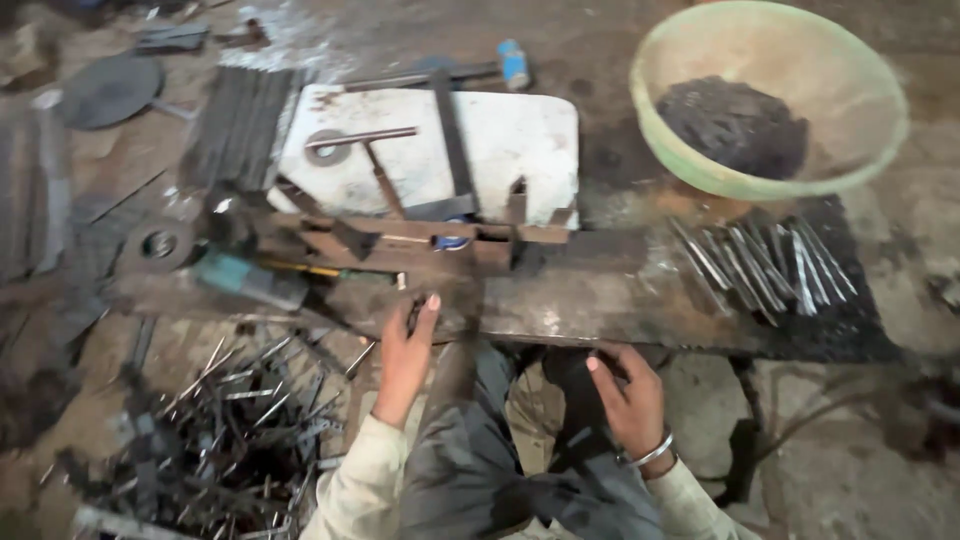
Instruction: Measuring and assembling metal rods into a jig fixture on a workbench in a manufacturing workshop.
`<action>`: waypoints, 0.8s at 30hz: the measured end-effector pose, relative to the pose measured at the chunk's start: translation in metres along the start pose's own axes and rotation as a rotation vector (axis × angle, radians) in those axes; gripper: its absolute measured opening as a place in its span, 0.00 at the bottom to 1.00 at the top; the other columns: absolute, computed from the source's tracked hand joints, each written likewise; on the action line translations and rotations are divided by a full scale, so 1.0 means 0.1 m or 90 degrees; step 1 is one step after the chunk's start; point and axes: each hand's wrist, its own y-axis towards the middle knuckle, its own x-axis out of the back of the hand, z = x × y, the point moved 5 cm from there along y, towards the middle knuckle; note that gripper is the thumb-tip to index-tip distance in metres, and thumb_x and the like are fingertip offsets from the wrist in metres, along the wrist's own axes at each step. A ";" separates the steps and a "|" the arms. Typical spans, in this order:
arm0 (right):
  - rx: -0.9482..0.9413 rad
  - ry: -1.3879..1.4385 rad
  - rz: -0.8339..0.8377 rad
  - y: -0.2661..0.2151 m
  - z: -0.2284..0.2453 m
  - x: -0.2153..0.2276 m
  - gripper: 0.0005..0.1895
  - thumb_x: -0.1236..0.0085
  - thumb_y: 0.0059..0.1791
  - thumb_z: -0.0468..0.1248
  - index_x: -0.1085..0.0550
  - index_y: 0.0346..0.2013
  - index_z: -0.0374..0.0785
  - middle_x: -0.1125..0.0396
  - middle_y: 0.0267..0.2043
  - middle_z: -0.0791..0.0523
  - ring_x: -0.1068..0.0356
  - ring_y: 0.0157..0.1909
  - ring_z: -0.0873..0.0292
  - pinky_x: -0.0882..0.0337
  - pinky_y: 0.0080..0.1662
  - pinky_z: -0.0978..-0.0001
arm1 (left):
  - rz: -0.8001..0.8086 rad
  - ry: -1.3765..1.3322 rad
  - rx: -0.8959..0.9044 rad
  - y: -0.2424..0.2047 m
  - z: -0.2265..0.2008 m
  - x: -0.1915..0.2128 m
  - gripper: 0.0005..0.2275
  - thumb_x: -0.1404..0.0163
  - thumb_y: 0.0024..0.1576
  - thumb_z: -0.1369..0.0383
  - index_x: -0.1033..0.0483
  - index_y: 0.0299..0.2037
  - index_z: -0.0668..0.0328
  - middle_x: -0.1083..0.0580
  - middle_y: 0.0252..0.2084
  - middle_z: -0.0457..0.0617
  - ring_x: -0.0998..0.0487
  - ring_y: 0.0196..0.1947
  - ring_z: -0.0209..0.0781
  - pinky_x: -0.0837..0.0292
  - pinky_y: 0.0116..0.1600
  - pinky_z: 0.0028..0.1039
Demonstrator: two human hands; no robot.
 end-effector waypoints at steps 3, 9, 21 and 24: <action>-0.005 0.003 0.055 -0.03 0.03 -0.21 0.14 0.40 0.50 0.35 0.23 0.50 0.33 0.24 0.43 0.53 0.25 0.43 0.63 0.27 0.45 0.72 | -0.012 -0.020 -0.107 0.09 -0.28 0.16 0.16 0.47 0.61 0.58 0.22 0.48 0.66 0.20 0.39 0.54 0.22 0.40 0.42 0.27 0.48 0.32; -0.045 0.005 0.126 -0.19 0.02 -0.44 0.14 0.38 0.49 0.35 0.23 0.49 0.34 0.23 0.39 0.54 0.25 0.39 0.62 0.27 0.42 0.71 | -0.031 0.241 -0.261 0.30 -0.46 0.02 0.15 0.45 0.60 0.60 0.23 0.51 0.61 0.23 0.46 0.62 0.22 0.46 0.65 0.27 0.48 0.45; -0.005 -0.062 0.117 -0.35 0.06 -0.18 0.14 0.39 0.49 0.38 0.23 0.47 0.34 0.24 0.44 0.52 0.23 0.45 0.57 0.27 0.49 0.68 | -0.106 0.417 -0.255 0.84 -0.16 -0.49 0.14 0.45 0.59 0.59 0.26 0.47 0.59 0.22 0.45 0.60 0.20 0.38 0.64 0.26 0.40 0.51; 0.035 -0.107 0.108 -0.37 0.06 -0.19 0.15 0.38 0.48 0.39 0.22 0.47 0.35 0.24 0.46 0.50 0.24 0.48 0.53 0.27 0.49 0.65 | -0.091 0.495 -0.204 0.87 -0.02 -0.47 0.16 0.47 0.62 0.56 0.26 0.50 0.59 0.22 0.33 0.63 0.21 0.33 0.66 0.26 0.37 0.52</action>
